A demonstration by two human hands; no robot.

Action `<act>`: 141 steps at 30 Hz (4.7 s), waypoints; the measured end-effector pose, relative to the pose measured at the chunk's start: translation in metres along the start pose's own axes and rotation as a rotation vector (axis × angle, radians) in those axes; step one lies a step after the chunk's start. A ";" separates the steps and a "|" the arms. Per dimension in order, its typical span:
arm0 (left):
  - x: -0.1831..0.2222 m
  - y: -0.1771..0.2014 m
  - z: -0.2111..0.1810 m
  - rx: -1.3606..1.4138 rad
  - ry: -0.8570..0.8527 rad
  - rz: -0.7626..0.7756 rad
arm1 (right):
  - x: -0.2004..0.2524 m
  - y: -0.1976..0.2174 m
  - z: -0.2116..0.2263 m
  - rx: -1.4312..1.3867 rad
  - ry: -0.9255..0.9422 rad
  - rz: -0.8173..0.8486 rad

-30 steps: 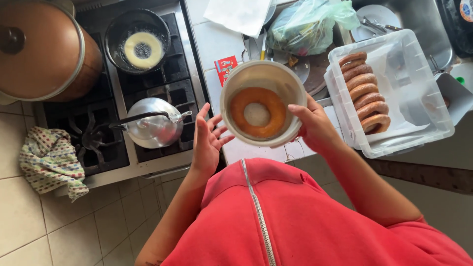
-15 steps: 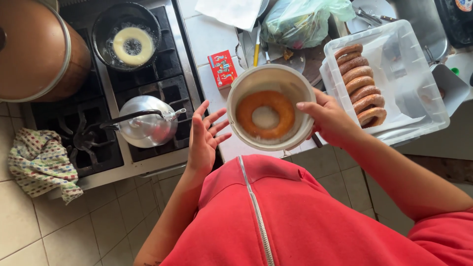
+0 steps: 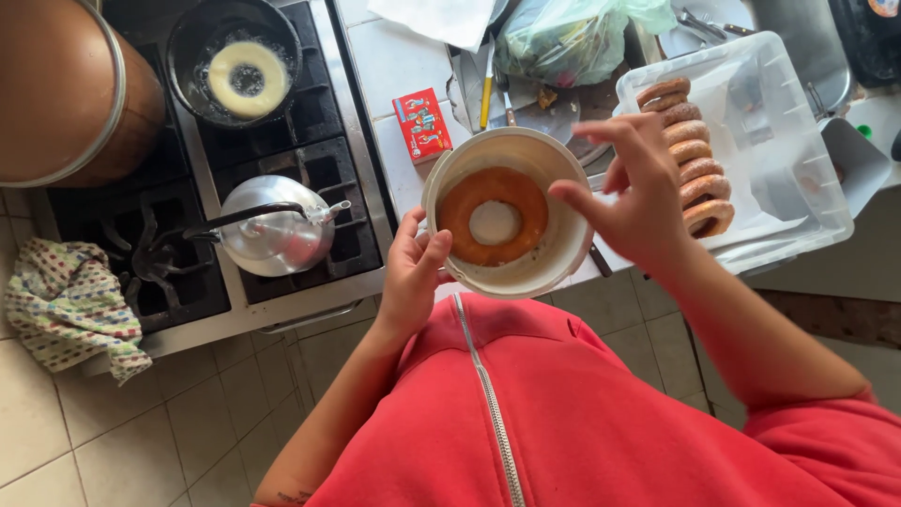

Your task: The recorder is frying donuts in a pan on a stove and then coating the finished donuts with sugar before placing them in a storage container.

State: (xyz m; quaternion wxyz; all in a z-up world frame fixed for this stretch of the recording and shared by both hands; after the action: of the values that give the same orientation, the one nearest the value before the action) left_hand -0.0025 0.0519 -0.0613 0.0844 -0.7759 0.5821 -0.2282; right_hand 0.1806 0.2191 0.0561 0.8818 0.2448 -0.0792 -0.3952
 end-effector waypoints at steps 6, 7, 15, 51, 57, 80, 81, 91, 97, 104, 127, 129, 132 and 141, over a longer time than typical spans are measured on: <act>0.002 -0.007 -0.009 -0.056 0.033 -0.054 | 0.010 -0.043 0.058 0.374 0.531 0.327; 0.002 -0.009 -0.010 -0.055 0.035 -0.050 | 0.007 -0.050 0.054 0.449 0.488 0.428; 0.002 -0.004 -0.005 0.006 0.008 -0.016 | -0.010 -0.064 0.059 0.550 0.518 0.631; -0.009 0.020 -0.006 0.015 0.039 -0.217 | 0.032 -0.058 -0.099 -1.231 -0.311 -0.175; -0.010 0.024 -0.003 0.032 0.018 -0.202 | 0.037 -0.072 -0.109 -1.155 -0.353 -0.146; -0.004 -0.023 -0.005 0.218 -0.180 0.106 | 0.041 -0.050 -0.047 -1.000 0.184 -0.247; -0.005 -0.021 -0.005 0.223 -0.196 0.109 | 0.047 -0.049 -0.069 -0.979 0.167 -0.263; -0.004 -0.031 -0.043 0.037 -0.159 0.103 | 0.053 -0.042 -0.074 -1.211 0.140 -0.436; -0.003 -0.028 -0.037 0.031 -0.158 0.123 | 0.049 -0.040 -0.070 -1.316 0.096 -0.486; 0.005 -0.036 -0.046 -0.025 -0.206 0.168 | 0.053 -0.051 -0.071 -1.332 0.124 -0.532; 0.008 -0.023 -0.060 -0.180 -0.207 0.117 | 0.037 -0.064 -0.051 -1.446 0.095 -0.286; 0.008 -0.025 -0.061 -0.178 -0.210 0.111 | 0.036 -0.067 -0.046 -1.462 0.064 -0.265; 0.010 -0.024 -0.057 -0.188 -0.213 0.117 | 0.036 -0.069 -0.054 -1.474 0.049 -0.284; 0.015 -0.023 -0.051 -0.191 -0.260 0.120 | 0.037 -0.076 -0.038 -1.456 0.076 -0.287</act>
State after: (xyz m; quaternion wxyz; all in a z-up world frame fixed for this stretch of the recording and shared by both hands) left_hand -0.0028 0.0516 -0.0033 0.0984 -0.7672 0.6306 -0.0639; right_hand 0.1678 0.1629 -0.0169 0.7629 -0.3800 0.2661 -0.4502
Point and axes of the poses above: each hand's wrist, its own x-axis away from the middle knuckle, its own y-axis out of the back of the hand, z = x × y, the point moved 6 cm from there along -x, towards the middle knuckle, and after that the axes turned 11 degrees about -x, right-handed, at the moved point
